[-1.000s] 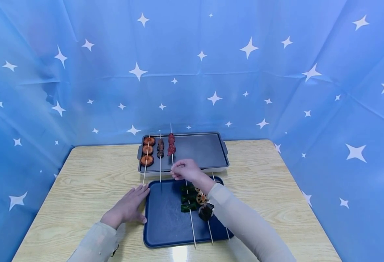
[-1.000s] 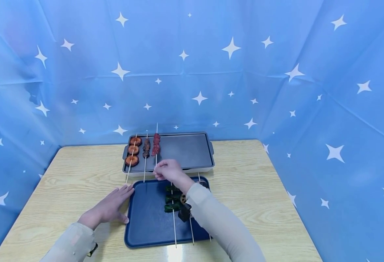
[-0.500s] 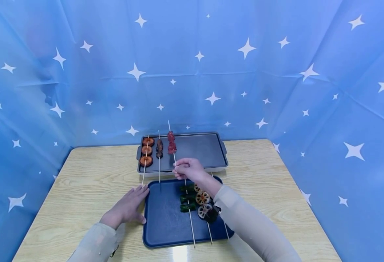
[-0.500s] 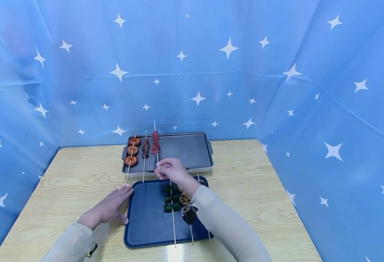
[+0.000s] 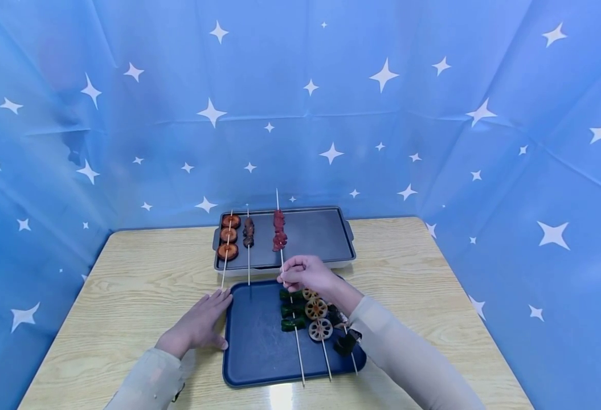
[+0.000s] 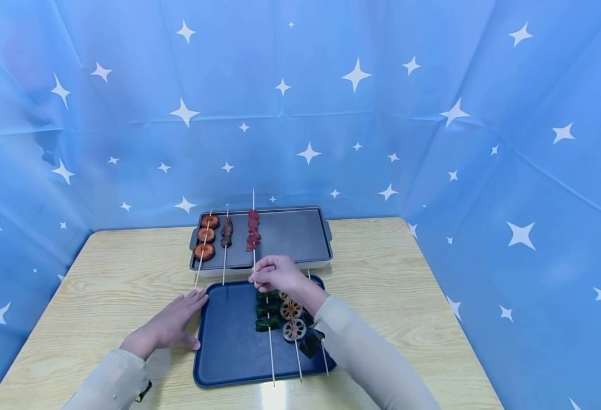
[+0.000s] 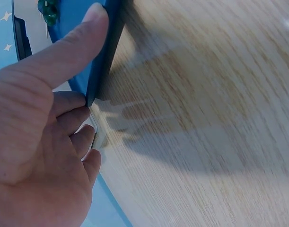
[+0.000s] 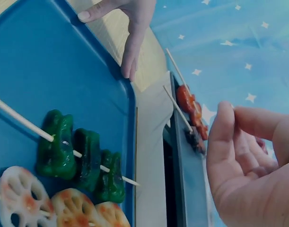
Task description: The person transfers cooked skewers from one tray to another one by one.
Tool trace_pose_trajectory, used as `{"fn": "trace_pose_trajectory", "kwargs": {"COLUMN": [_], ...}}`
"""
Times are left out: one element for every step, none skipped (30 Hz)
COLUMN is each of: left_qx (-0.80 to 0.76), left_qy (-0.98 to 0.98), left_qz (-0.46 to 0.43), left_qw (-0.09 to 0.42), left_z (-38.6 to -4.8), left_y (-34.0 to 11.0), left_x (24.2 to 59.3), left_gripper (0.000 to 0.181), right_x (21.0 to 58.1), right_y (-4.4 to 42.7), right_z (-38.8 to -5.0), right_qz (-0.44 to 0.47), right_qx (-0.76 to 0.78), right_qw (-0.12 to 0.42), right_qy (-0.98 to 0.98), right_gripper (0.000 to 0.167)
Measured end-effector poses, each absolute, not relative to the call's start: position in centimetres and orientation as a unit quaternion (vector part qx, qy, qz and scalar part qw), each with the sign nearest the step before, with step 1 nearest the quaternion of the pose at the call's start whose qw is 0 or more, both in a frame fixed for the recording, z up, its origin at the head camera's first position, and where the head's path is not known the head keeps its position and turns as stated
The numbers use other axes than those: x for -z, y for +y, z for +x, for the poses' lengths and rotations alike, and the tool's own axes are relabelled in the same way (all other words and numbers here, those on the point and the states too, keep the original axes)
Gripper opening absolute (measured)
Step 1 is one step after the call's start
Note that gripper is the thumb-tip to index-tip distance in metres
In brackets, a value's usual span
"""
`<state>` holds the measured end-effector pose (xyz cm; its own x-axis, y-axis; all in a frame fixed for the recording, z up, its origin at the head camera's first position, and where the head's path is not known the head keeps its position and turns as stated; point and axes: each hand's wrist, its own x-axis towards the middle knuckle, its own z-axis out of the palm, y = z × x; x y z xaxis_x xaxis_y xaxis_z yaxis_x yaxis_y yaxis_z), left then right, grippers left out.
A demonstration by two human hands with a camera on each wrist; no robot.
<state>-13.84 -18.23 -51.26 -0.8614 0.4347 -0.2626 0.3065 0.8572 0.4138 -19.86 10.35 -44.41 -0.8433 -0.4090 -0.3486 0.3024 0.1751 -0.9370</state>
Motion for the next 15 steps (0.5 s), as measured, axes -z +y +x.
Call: {"fn": "trace_pose_trajectory", "kwargs": {"left_qx": [-0.183,-0.184,-0.184,-0.184,-0.184,-0.184,-0.183,-0.183,-0.183,-0.183,-0.183,-0.184,-0.184,-0.185,-0.185], "left_qy": [0.947,0.947,0.947,0.947,0.947,0.947,0.947,0.947,0.947,0.947,0.947,0.947,0.947,0.946,0.947], "left_qz": [0.195,0.195,0.194,0.194,0.195,0.196,0.196,0.197,0.198,0.198,0.198,0.199,0.199,0.2,0.2], "left_qw": [0.176,0.176,0.176,0.176,0.176,0.175,0.175,0.175,0.174,0.174,0.174,0.174,0.174,0.173,0.173], "left_z": [-13.8,-13.8,-13.9,-13.9,-13.9,-13.9,-13.9,-13.9,-13.9,-13.9,-13.9,-13.9,-13.9,-13.9,-13.9], "left_y": [-18.2,-18.3,-18.2,-18.3,-18.3,-18.3,-18.3,-18.3,-18.3,-18.3,-18.3,-18.3,-18.3,-18.2,-18.2], "left_x": [51.3,51.3,51.4,51.4,51.5,51.5,51.5,51.5,51.5,51.5,51.5,51.4,51.4,51.4,51.4], "left_gripper": [0.102,0.103,0.103,0.103,0.103,0.103,0.103,0.103,0.103,0.103,0.103,0.103,0.103,0.103,0.103], "right_x": [44.5,44.5,44.6,44.6,44.7,44.7,44.7,44.7,44.8,44.9,45.0,45.0,45.1,45.3,45.4], "right_y": [10.5,10.6,10.7,10.8,10.9,11.0,11.1,11.2,11.2,11.3,11.3,11.4,11.4,11.4,11.4], "right_z": [-19.7,-19.5,-19.3,-19.1,-18.9,-18.7,-18.5,-18.2,-18.0,-17.8,-17.5,-17.3,-17.1,-16.8,-16.6], "right_qz": [-0.038,-0.041,-0.044,-0.046,-0.051,-0.055,-0.059,-0.062,-0.064,-0.065,-0.067,-0.066,-0.066,-0.064,-0.065], "right_qx": [0.64,0.639,0.637,0.635,0.631,0.628,0.626,0.624,0.621,0.616,0.611,0.605,0.599,0.593,0.588], "right_qw": [0.28,0.283,0.285,0.287,0.288,0.289,0.291,0.294,0.296,0.297,0.299,0.3,0.301,0.302,0.303], "right_qy": [0.714,0.714,0.715,0.716,0.719,0.72,0.721,0.721,0.723,0.726,0.73,0.735,0.739,0.743,0.747], "right_gripper": [0.009,0.009,0.009,0.008,0.008,0.008,0.008,0.009,0.009,0.009,0.009,0.01,0.009,0.009,0.009]}}
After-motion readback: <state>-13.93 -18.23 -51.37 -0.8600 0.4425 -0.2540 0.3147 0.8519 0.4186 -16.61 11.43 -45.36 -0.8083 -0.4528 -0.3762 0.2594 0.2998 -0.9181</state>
